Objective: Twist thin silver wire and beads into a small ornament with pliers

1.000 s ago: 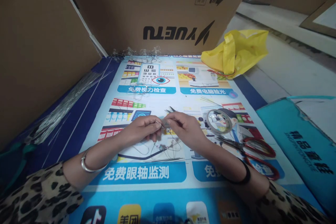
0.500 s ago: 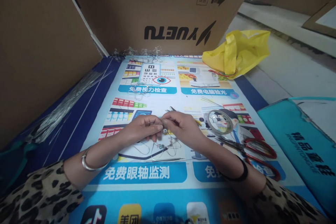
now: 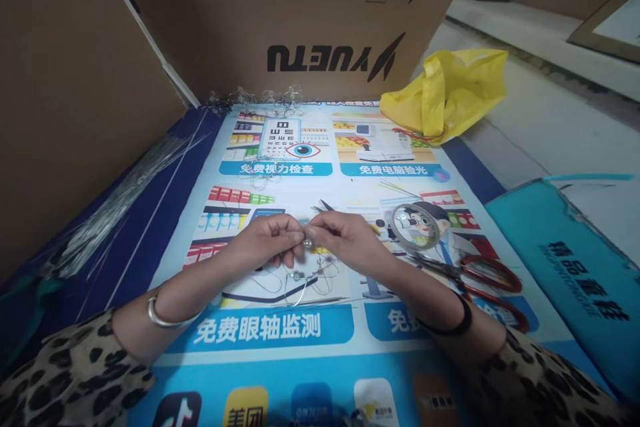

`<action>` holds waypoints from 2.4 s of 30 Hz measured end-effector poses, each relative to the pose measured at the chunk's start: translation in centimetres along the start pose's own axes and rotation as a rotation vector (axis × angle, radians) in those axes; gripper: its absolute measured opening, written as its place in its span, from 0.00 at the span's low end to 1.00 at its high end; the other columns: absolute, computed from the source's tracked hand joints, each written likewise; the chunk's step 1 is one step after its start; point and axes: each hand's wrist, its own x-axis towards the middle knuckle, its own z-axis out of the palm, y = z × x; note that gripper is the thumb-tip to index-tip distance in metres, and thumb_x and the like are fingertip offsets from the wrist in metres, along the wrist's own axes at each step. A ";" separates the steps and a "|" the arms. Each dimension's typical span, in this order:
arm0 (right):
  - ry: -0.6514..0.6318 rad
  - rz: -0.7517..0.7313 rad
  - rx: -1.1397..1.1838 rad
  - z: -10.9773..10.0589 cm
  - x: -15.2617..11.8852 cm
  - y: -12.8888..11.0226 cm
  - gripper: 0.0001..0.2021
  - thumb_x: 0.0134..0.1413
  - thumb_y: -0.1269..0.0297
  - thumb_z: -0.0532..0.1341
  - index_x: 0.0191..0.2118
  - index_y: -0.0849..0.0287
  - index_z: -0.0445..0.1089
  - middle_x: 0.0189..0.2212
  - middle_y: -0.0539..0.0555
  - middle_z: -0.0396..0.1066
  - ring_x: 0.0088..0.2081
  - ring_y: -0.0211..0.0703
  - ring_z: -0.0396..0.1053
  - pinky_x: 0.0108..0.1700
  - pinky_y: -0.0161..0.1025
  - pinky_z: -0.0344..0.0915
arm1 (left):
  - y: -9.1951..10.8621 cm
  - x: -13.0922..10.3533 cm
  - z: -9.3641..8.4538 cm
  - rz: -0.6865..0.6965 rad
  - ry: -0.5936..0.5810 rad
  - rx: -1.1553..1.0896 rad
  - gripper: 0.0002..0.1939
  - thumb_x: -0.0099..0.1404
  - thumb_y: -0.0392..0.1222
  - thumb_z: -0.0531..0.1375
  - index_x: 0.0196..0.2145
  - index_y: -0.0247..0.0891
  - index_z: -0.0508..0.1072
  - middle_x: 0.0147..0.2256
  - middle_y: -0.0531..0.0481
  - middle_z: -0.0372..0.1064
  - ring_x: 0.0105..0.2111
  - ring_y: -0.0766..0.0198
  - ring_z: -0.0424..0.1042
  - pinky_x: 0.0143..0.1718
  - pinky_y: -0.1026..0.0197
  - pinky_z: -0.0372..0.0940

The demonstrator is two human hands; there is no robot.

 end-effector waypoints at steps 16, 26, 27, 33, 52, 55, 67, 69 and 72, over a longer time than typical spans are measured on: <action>0.038 -0.014 0.003 0.5 0.2 0.3 0.09 0.54 0.63 0.56 0.30 0.60 0.71 0.23 0.47 0.69 0.25 0.32 0.63 0.26 0.29 0.56 | -0.4 0.2 0.2 -0.008 0.041 0.100 0.11 0.57 0.45 0.60 0.30 0.35 0.64 0.19 0.55 0.68 0.16 0.73 0.63 0.16 0.71 0.54; -0.031 0.061 0.159 -0.2 -0.5 0.0 0.13 0.54 0.57 0.55 0.29 0.61 0.70 0.21 0.48 0.66 0.24 0.32 0.61 0.26 0.30 0.57 | -0.8 0.0 -0.4 0.068 0.050 -0.018 0.10 0.59 0.45 0.60 0.30 0.37 0.63 0.14 0.58 0.63 0.14 0.74 0.55 0.16 0.70 0.48; -0.041 0.083 0.188 -0.3 -0.7 -0.1 0.13 0.54 0.57 0.56 0.30 0.61 0.70 0.22 0.48 0.66 0.23 0.32 0.62 0.25 0.30 0.58 | -0.8 0.0 -0.4 0.076 0.053 -0.039 0.10 0.59 0.45 0.59 0.30 0.37 0.63 0.14 0.59 0.62 0.14 0.74 0.55 0.16 0.70 0.48; -0.065 0.124 0.335 -0.8 -1.2 -0.4 0.09 0.53 0.61 0.57 0.34 0.61 0.69 0.22 0.47 0.66 0.22 0.30 0.63 0.25 0.30 0.61 | -0.9 0.0 -0.6 0.077 0.063 -0.068 0.10 0.59 0.44 0.60 0.30 0.37 0.63 0.15 0.59 0.63 0.15 0.74 0.56 0.17 0.70 0.50; 0.001 0.151 0.407 -0.3 -1.1 -0.2 0.07 0.52 0.65 0.57 0.37 0.60 0.67 0.24 0.48 0.69 0.23 0.32 0.68 0.22 0.29 0.62 | 0.2 -0.3 -0.3 0.018 -0.021 0.038 0.10 0.60 0.45 0.56 0.36 0.36 0.69 0.15 0.58 0.61 0.15 0.74 0.54 0.18 0.69 0.48; -0.002 0.132 0.406 -0.2 -1.1 -0.2 0.07 0.52 0.64 0.57 0.37 0.60 0.67 0.26 0.49 0.69 0.24 0.31 0.68 0.23 0.29 0.62 | 0.4 -0.4 -0.2 -0.004 -0.023 0.067 0.10 0.61 0.44 0.55 0.35 0.36 0.70 0.15 0.58 0.60 0.15 0.74 0.53 0.18 0.69 0.48; 0.018 0.109 0.374 -0.1 -1.1 -0.1 0.09 0.50 0.60 0.59 0.37 0.59 0.68 0.26 0.49 0.70 0.24 0.32 0.66 0.23 0.30 0.62 | 0.3 -0.4 -0.1 0.013 -0.040 0.127 0.12 0.60 0.47 0.55 0.28 0.35 0.68 0.16 0.57 0.59 0.16 0.73 0.54 0.19 0.68 0.48; 0.018 0.118 0.386 -0.1 -1.0 -0.2 0.09 0.50 0.60 0.59 0.36 0.59 0.68 0.25 0.49 0.69 0.23 0.32 0.66 0.23 0.30 0.63 | 0.3 -0.3 0.0 0.012 -0.045 0.135 0.12 0.60 0.47 0.55 0.28 0.35 0.67 0.16 0.57 0.59 0.17 0.73 0.55 0.19 0.68 0.48; 0.022 0.123 0.414 0.1 -1.0 -0.1 0.09 0.50 0.61 0.59 0.36 0.59 0.68 0.24 0.48 0.68 0.22 0.31 0.65 0.22 0.29 0.62 | 0.3 -0.2 0.0 0.019 -0.054 0.145 0.11 0.60 0.46 0.55 0.26 0.35 0.65 0.17 0.57 0.60 0.17 0.73 0.56 0.20 0.67 0.50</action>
